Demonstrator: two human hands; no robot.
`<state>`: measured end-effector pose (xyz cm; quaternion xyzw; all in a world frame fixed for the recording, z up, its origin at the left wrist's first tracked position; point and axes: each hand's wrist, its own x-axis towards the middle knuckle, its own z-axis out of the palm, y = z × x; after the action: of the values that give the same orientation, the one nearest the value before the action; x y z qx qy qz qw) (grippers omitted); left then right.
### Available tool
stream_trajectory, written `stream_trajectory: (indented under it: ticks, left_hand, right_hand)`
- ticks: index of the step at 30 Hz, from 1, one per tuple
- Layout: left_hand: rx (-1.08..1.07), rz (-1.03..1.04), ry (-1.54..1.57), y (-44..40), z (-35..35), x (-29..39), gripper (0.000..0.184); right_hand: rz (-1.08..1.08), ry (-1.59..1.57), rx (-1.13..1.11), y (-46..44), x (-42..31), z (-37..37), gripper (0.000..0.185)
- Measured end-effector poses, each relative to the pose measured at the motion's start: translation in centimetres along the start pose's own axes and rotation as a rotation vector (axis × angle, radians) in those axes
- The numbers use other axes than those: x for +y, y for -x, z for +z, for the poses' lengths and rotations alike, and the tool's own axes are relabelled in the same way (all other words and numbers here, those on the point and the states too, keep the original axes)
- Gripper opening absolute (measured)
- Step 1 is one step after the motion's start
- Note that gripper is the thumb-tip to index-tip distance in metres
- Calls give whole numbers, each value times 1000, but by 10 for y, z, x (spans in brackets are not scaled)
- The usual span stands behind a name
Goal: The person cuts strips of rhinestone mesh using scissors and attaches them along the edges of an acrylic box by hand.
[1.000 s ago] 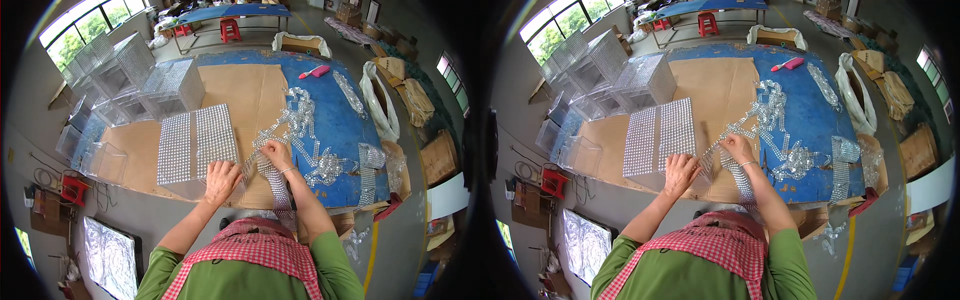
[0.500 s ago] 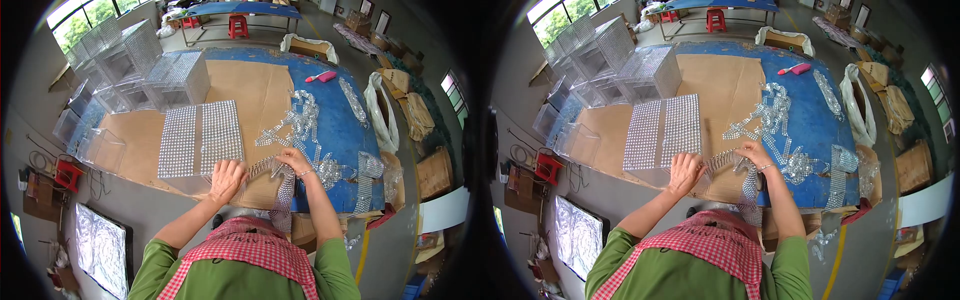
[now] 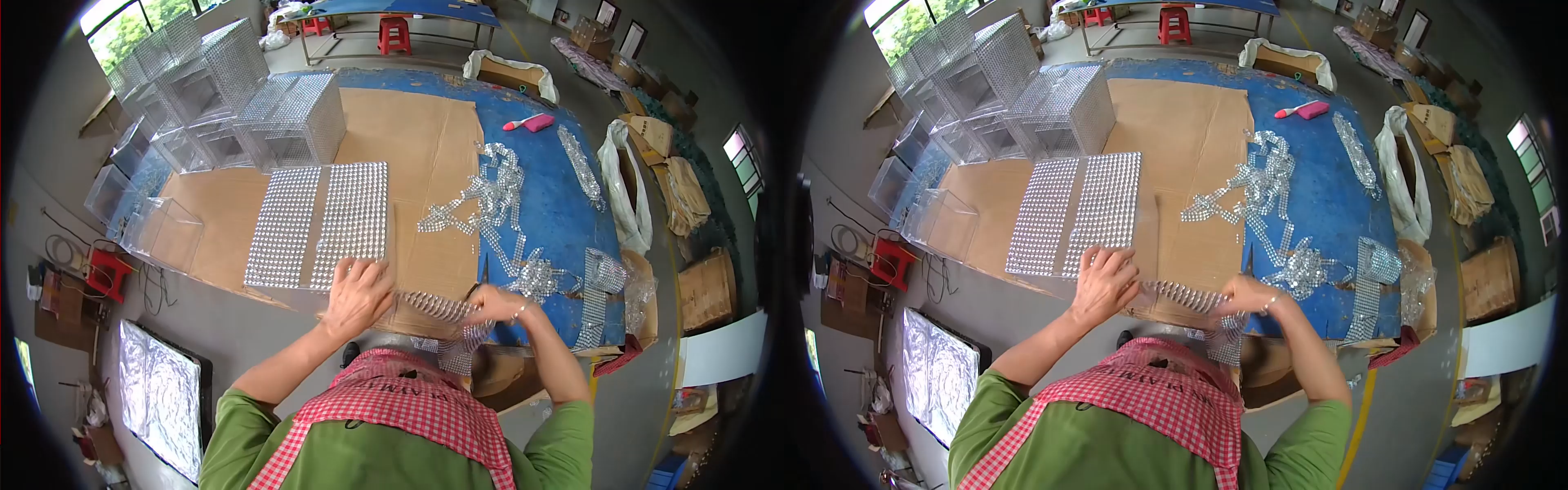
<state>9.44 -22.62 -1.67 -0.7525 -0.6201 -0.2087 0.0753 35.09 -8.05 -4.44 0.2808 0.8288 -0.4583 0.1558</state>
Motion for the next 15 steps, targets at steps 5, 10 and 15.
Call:
stream_trajectory:
  ticks: [5, 10, 15]
  left_hand:
    - [-69, 157, 67, 43, -26, -4, 16]
    - [-128, 156, 40, 81, -43, -12, 12]
    - [-162, 108, 29, 92, -49, -10, 12]
  right_hand:
    - [-175, -529, -353, 34, 14, 48, 16]
    - [-91, -515, -447, 51, 35, 84, 24]
    - [-31, -617, -302, 57, 55, 80, 22]
